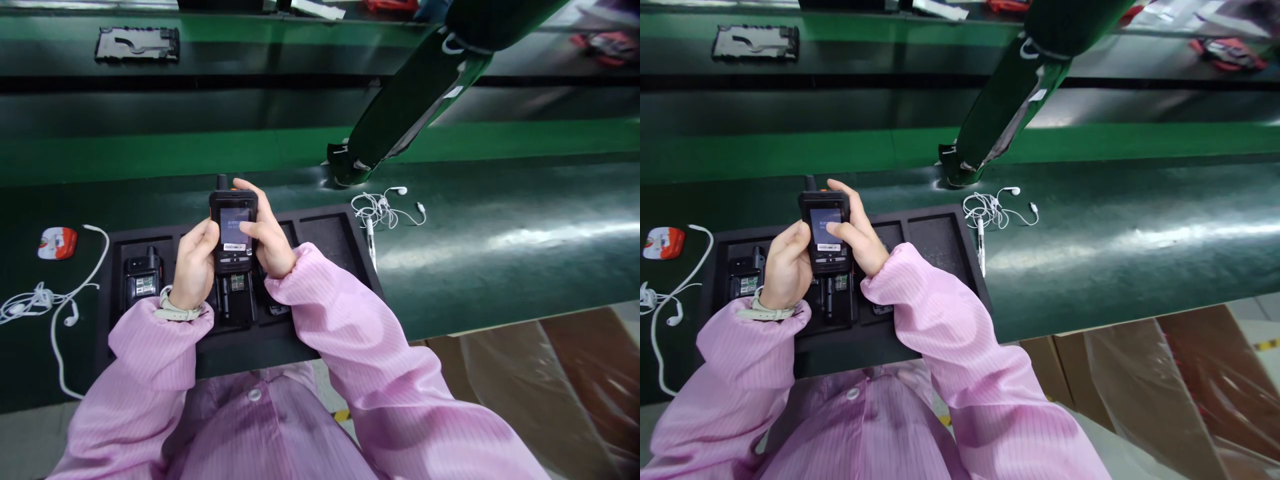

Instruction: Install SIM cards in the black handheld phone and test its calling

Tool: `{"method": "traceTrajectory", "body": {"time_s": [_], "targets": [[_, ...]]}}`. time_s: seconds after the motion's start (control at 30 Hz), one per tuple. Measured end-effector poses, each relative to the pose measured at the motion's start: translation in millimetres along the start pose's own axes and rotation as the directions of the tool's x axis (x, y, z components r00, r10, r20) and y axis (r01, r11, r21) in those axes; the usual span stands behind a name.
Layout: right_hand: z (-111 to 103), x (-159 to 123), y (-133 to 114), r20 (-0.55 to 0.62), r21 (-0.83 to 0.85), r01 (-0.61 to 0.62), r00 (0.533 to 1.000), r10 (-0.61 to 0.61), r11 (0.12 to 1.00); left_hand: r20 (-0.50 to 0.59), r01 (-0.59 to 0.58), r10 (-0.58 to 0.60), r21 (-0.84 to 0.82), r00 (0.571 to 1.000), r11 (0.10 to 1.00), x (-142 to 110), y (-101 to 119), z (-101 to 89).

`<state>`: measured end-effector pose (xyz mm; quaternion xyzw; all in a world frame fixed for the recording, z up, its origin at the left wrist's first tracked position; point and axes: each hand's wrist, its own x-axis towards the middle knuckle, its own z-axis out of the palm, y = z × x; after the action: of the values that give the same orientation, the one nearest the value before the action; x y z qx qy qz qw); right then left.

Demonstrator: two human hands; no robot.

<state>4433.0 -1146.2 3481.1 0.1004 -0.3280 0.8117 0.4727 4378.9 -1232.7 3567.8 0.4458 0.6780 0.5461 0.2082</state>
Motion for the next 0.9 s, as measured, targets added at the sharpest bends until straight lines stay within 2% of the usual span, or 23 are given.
{"method": "traceTrajectory", "body": {"time_s": [0.3, 0.57, 0.9], "targets": [[0.9, 1.3, -1.5, 0.014, 0.006, -0.037, 0.999, 0.037, 0.999, -0.008, 0.008, -0.008, -0.016, 1.000, 1.000, 0.2, -0.5, -0.6], [2.9, 4.1, 0.2, -0.058, -0.028, -0.027, 0.998, 0.025, 0.999, 0.003, 0.006, -0.006, -0.022, 1.000, 1.000, 0.4, -1.0, -0.8], [-0.9, 2.1, 2.4, -0.006, 0.002, -0.008, 1.000, 0.008, 1.000, -0.008, 0.019, -0.019, -0.025, 1.000, 1.000, 0.9, -0.1, -0.3]]}}
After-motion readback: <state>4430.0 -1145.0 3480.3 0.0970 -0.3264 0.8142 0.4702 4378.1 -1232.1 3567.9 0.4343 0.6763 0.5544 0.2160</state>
